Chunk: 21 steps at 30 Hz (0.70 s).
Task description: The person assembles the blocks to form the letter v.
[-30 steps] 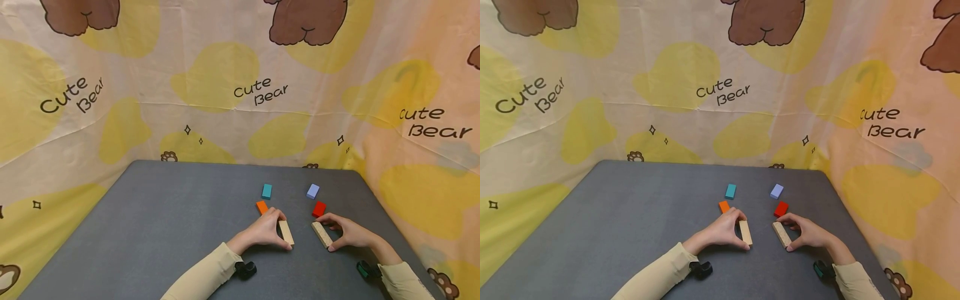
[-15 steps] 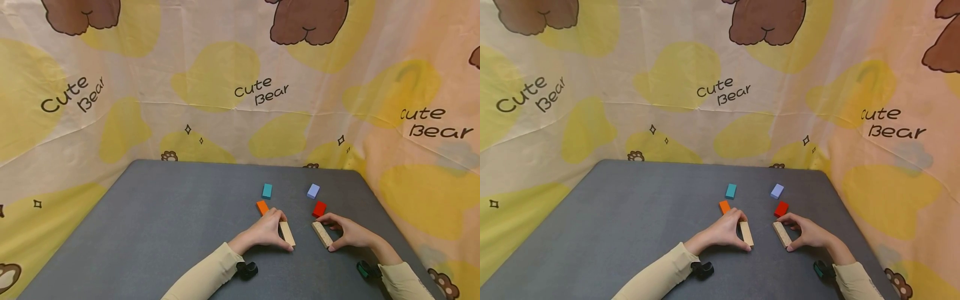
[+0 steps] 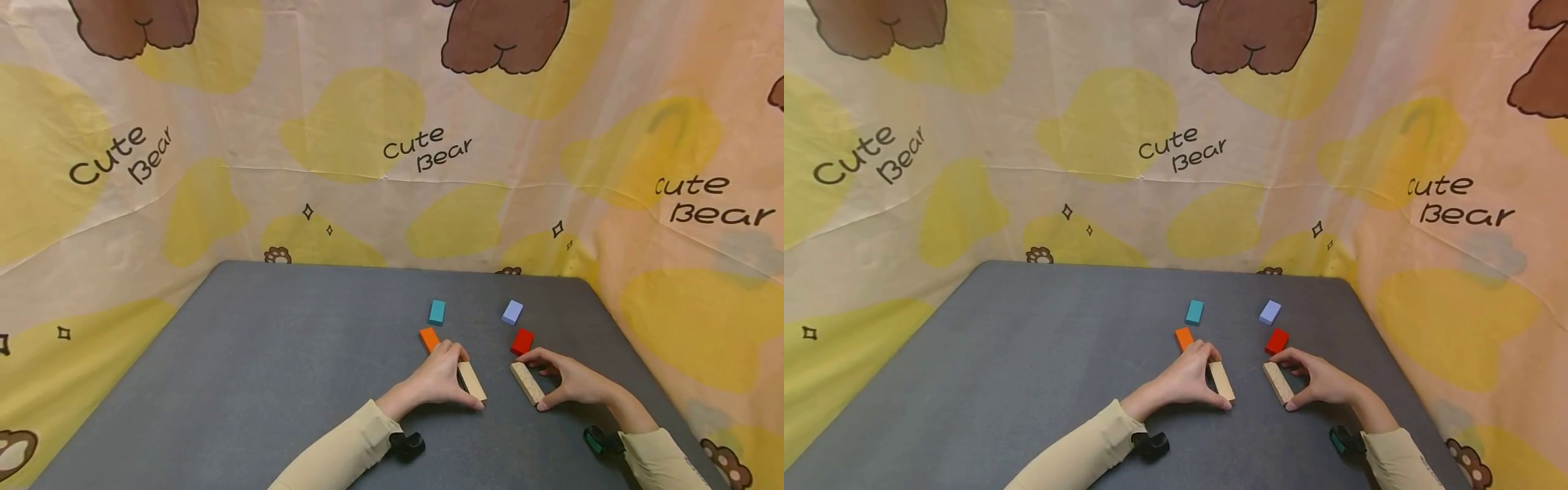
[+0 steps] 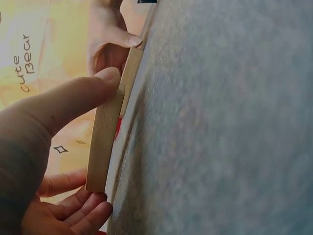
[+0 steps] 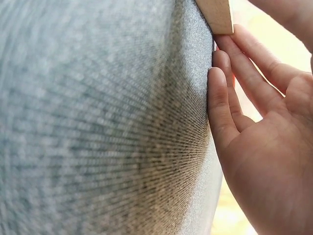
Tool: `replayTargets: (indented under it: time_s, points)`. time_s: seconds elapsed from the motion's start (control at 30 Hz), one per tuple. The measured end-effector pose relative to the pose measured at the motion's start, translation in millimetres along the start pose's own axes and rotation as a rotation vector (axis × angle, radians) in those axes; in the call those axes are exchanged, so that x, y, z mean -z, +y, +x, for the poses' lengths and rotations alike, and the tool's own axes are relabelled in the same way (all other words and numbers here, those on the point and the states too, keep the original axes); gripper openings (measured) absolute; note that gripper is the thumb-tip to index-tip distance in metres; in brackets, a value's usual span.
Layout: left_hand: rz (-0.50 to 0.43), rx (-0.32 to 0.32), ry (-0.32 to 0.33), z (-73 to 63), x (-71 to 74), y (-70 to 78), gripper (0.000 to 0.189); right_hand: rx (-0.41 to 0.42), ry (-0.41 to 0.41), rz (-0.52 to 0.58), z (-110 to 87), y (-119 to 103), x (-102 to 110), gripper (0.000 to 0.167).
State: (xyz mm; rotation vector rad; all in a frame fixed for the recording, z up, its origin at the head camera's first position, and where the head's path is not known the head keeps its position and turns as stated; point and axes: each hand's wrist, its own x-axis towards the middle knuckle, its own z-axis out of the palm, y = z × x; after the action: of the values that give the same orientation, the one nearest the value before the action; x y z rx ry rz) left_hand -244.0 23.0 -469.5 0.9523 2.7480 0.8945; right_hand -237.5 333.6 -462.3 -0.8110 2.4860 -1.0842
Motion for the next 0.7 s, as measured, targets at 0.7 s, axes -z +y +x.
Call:
replayTargets:
  time_s: [0.7]
  points:
    - [0.023,0.003,0.020,-7.2,-3.8,9.2,0.074,0.010,-0.001,0.005,-1.7,0.7,-0.2,0.069]
